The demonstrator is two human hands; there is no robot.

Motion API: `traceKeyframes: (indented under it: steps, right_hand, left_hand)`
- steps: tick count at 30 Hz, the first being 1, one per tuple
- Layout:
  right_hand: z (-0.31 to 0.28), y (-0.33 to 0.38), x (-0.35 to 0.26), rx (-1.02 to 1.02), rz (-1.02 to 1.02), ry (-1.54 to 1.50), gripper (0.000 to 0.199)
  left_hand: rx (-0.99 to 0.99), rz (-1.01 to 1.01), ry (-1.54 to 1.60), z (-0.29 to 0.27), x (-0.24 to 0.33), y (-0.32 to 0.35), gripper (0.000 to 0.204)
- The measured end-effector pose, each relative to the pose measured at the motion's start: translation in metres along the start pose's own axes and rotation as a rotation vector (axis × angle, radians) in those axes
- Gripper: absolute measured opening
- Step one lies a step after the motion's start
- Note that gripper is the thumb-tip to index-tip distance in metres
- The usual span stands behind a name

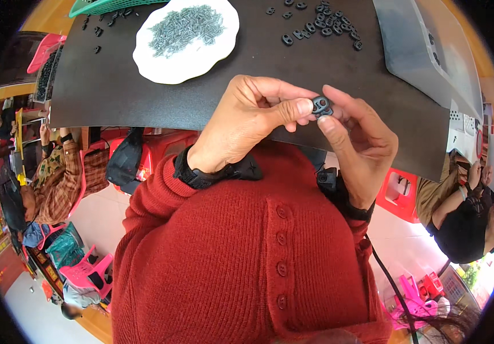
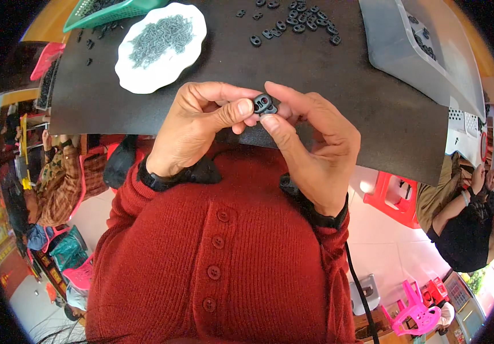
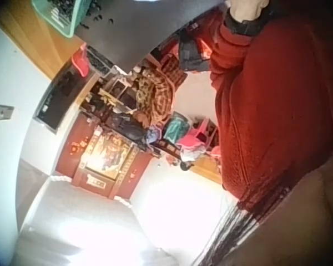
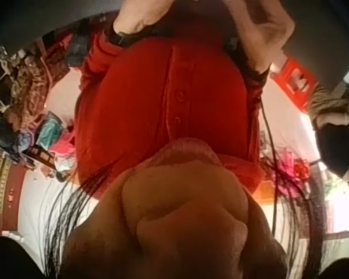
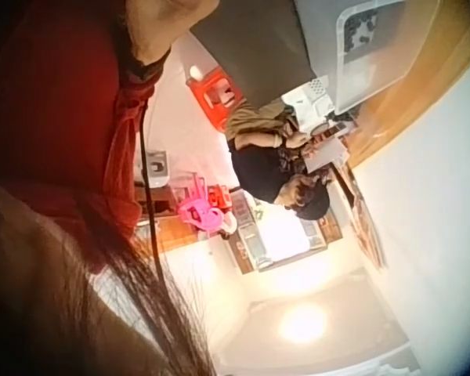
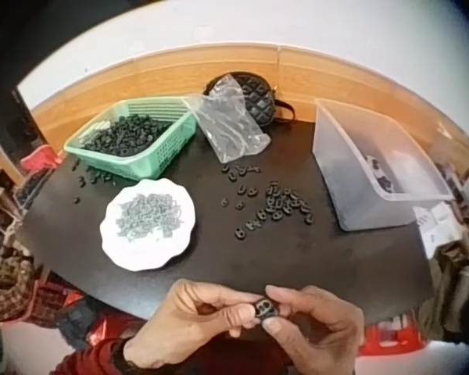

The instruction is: The recorder is manually assembling small hardware components by inserting metal pins into black plastic grommets or rings at a workstation.

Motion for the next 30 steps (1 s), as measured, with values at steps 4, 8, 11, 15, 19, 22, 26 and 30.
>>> traceKeyframes:
  steps: [4, 8, 11, 15, 19, 22, 26, 30]
  right_hand:
    - [0.000, 0.005, 0.001, -0.019, 0.045, -0.025, 0.038]
    - [0.000, 0.011, -0.002, -0.017, 0.044, -0.008, 0.039]
    - [-0.002, 0.016, -0.005, -0.011, 0.070, -0.023, 0.039]
    - [-0.005, 0.020, -0.003, -0.020, 0.056, -0.004, 0.039]
    - [-0.007, 0.019, 0.002, -0.036, 0.060, -0.009, 0.040]
    - [-0.005, 0.018, 0.006, -0.036, 0.052, -0.005, 0.041]
    - [0.001, 0.022, 0.006, -0.026, 0.088, -0.020, 0.042]
    - [-0.002, 0.024, 0.007, -0.042, 0.141, -0.039, 0.040]
  left_hand:
    - [-0.013, 0.001, -0.004, -0.004, -0.002, 0.004, 0.024]
    - [0.009, 0.015, -0.042, -0.004, -0.002, 0.010, 0.022]
    - [-0.010, -0.005, -0.048, -0.004, -0.003, 0.014, 0.021]
    - [-0.008, -0.018, -0.062, -0.002, -0.007, 0.018, 0.021]
    - [0.003, 0.020, -0.056, 0.002, -0.013, 0.015, 0.024]
    - [0.014, 0.009, -0.047, 0.000, -0.015, 0.013, 0.024]
    - [-0.015, 0.000, -0.085, -0.005, -0.014, 0.015, 0.021]
    - [-0.031, 0.041, -0.125, -0.007, -0.016, 0.018, 0.020]
Point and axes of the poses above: each hand's wrist, its own y-axis away from the middle knuckle, its own z-axis out of the palm, x = y × z, the point moved 2 cm from there along -y, towards the middle knuckle, and after that the axes turned 9 degrees about x, right-handed, at the moved point
